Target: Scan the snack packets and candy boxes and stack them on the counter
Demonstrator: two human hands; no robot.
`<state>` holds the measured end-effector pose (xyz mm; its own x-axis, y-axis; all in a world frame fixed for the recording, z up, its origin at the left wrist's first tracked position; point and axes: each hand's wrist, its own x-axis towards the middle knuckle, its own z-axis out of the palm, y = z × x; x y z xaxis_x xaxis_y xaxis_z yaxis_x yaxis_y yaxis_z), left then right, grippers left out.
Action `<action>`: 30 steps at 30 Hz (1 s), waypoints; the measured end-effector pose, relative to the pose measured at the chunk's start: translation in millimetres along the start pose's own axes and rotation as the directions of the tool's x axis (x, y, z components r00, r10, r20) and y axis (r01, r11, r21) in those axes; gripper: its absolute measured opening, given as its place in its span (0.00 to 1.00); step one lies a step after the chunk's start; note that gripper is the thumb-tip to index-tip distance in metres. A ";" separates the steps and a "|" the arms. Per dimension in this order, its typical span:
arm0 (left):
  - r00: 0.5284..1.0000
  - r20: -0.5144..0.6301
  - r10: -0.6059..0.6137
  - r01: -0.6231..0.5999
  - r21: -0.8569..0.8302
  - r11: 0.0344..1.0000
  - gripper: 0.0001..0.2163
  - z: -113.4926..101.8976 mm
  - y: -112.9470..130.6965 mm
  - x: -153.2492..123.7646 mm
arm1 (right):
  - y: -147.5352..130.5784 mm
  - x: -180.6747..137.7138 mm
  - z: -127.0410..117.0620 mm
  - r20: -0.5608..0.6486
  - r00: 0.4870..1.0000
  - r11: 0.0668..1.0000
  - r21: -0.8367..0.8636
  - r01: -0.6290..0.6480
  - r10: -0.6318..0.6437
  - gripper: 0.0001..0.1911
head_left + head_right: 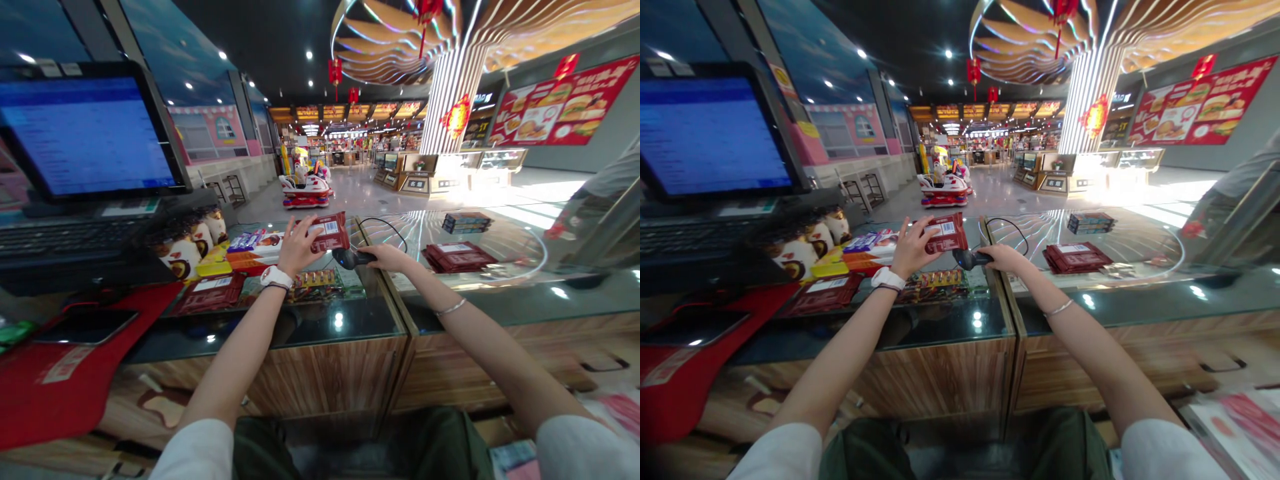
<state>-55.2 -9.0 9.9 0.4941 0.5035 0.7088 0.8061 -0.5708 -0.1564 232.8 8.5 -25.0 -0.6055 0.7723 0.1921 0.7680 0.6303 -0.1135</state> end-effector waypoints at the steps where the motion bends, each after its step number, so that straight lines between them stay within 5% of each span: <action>1: 1.000 -0.003 -0.006 0.006 -0.001 1.000 0.20 0.0 0.0 0.0 | -1.2 0.0 0.1 -0.010 1.000 1.000 -0.010 -0.003 0.003 0.31; 8: 0.989 -0.093 -0.111 0.113 0.017 0.993 0.21 -7.2 -1.7 0.9 | 11.2 0.1 2.1 -0.236 0.972 1.000 -0.007 -0.004 0.002 0.30; 17: 0.972 -0.155 -0.175 0.182 0.034 0.983 0.22 -8.7 -6.1 -0.5 | 14.7 -8.0 -10.1 -0.561 0.828 1.000 -0.004 0.009 -0.009 0.30; 21: 0.981 -0.125 -0.146 0.152 0.044 0.987 0.22 -4.7 -5.0 -1.8 | 5.2 -13.1 -16.5 -0.582 0.812 0.998 -0.014 -0.063 0.043 0.24; 30: 0.996 -0.031 -0.085 0.087 0.064 0.994 0.21 1.8 -6.6 -3.5 | -14.3 -17.0 -20.1 -0.498 0.865 0.987 -0.099 -0.129 0.063 0.20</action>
<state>-61.6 -5.8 7.2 0.4132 0.5300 0.7405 0.8652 -0.4822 -0.1377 236.4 -15.3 -7.0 -0.3711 0.6684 0.6446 0.8567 0.5142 -0.0400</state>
